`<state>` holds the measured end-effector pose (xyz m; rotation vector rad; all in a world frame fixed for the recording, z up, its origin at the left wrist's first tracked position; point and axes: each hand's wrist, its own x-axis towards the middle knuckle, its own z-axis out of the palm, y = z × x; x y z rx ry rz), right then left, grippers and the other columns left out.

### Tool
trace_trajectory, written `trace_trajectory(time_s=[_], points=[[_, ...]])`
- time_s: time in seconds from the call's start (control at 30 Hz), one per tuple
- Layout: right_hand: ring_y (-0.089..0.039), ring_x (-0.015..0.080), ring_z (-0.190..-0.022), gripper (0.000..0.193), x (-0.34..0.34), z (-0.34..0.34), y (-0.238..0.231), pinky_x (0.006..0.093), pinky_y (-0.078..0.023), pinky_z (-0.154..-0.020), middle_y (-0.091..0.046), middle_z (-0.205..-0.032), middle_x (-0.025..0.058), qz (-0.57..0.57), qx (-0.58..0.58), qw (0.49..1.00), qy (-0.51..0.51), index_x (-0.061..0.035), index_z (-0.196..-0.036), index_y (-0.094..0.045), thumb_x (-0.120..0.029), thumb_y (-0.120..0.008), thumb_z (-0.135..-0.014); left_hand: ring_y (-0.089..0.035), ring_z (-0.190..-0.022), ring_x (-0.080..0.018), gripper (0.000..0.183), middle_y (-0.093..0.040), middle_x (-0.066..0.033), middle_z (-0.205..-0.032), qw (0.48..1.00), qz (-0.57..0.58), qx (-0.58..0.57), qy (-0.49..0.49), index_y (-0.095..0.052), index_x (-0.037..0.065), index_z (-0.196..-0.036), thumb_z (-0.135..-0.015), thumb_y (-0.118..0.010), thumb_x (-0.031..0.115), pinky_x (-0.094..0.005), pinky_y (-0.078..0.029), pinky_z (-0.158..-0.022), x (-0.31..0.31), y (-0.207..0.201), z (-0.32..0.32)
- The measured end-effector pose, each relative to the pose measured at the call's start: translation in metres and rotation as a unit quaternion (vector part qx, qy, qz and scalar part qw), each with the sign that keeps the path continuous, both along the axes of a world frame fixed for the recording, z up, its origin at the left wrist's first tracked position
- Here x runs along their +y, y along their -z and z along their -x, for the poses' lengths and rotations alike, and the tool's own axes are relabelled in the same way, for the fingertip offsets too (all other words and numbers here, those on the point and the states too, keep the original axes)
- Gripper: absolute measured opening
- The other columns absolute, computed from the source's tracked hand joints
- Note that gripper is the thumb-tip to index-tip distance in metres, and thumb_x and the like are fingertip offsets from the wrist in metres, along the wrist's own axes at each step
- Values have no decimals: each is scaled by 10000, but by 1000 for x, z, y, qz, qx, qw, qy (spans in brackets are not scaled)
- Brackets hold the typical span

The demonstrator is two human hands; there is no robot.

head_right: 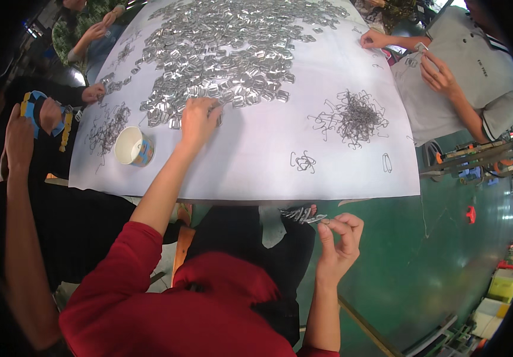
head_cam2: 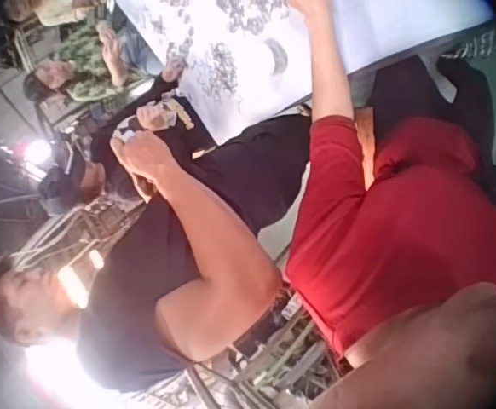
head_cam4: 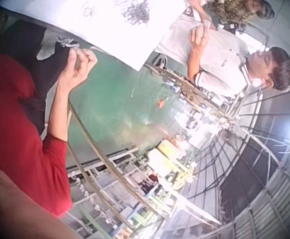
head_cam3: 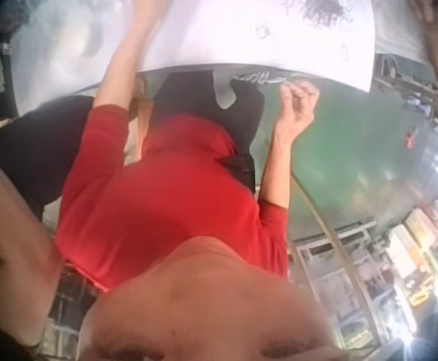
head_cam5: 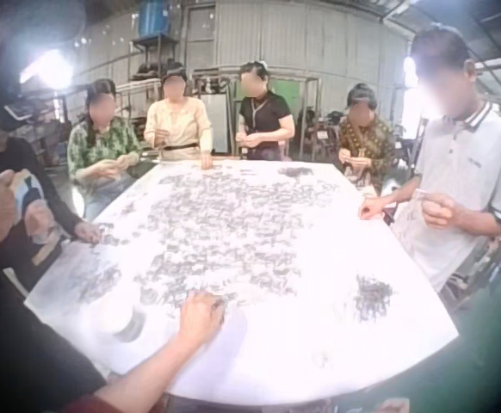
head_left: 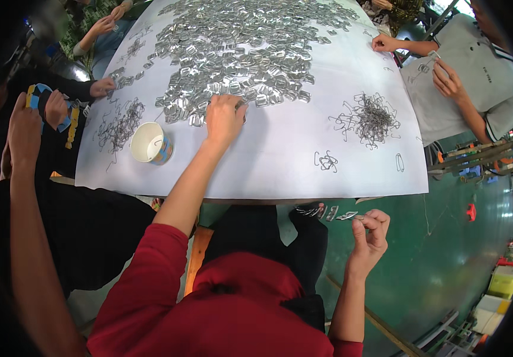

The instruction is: The person threads small metal hooks onto larger metal bracket pieces one at a time and then hangs the assembled chains of brackets onto a metal rack.

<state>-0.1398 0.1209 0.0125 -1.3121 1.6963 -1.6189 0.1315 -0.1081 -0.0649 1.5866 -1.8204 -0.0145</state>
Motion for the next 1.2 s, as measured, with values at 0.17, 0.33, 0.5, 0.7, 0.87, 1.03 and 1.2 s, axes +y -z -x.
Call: trace_trajectory(time_s=[0.17, 0.33, 0.5, 0.7, 0.87, 1.03, 1.2], points=[[-489, 167, -843, 95, -7, 0, -2, 271, -396, -770, -480, -901, 62, 7, 28, 999, -16, -15, -803, -641, 11, -681, -721, -536, -945, -267, 228, -636, -117, -876, 985, -61, -158, -34, -676, 22, -831, -747, -676, 233, -392, -423, -797, -34, -1, 11], [-505, 155, -815, 111, -13, -1, 1, 257, -416, -714, -492, -891, 60, 18, 8, 1000, -18, -20, -809, -656, 22, -686, -711, -604, -806, -236, 215, -629, -93, -836, 995, -76, -43, 39, -655, -1, -824, -771, -668, 207, -373, -489, -670, -35, -6, 5], [-503, 145, -813, 108, -13, 4, 12, 248, -413, -708, -502, -879, 48, -6, 17, 1000, -14, -22, -796, -664, -2, -706, -699, -618, -757, -132, 212, -629, -48, -814, 858, -329, 355, 172, -619, 19, -984, -809, -640, 136, -262, -489, -598, 21, -45, 65], [-492, 165, -839, 105, -19, 1, 20, 265, -411, -711, -507, -867, 41, -15, 23, 999, -20, -40, -780, -669, -28, -715, -687, -609, -777, -100, 231, -642, -41, -851, 724, -438, 417, 330, -594, 50, -1028, -812, -641, 117, -228, -483, -636, 72, -61, 114], [-489, 174, -840, 100, -20, 1, 17, 272, -408, -711, -508, -861, 40, -26, 47, 998, -13, -52, -776, -670, -44, -718, -688, -621, -822, -138, 162, -642, -100, -907, 672, -420, 501, 348, -576, -6, -932, -837, -618, 119, -254, -501, -688, 105, -65, 142], [-485, 179, -843, 102, -21, 4, 18, 280, -405, -711, -509, -861, 31, -39, 66, 997, -1, -60, -780, -672, -67, -723, -692, -604, -868, -146, 146, -638, -112, -907, 675, -439, 499, 320, -577, -16, -902, -848, -611, 116, -268, -493, -760, 121, -64, 150], [-486, 179, -832, 113, -26, 3, 18, 280, -406, -706, -510, -864, 24, -28, 41, 999, 17, -60, -782, -675, -84, -734, -689, -582, -891, -116, 85, -600, -91, -1008, 692, -373, 520, 335, -605, 3, -897, -831, -625, 53, -253, -492, -800, 128, -66, 150]])
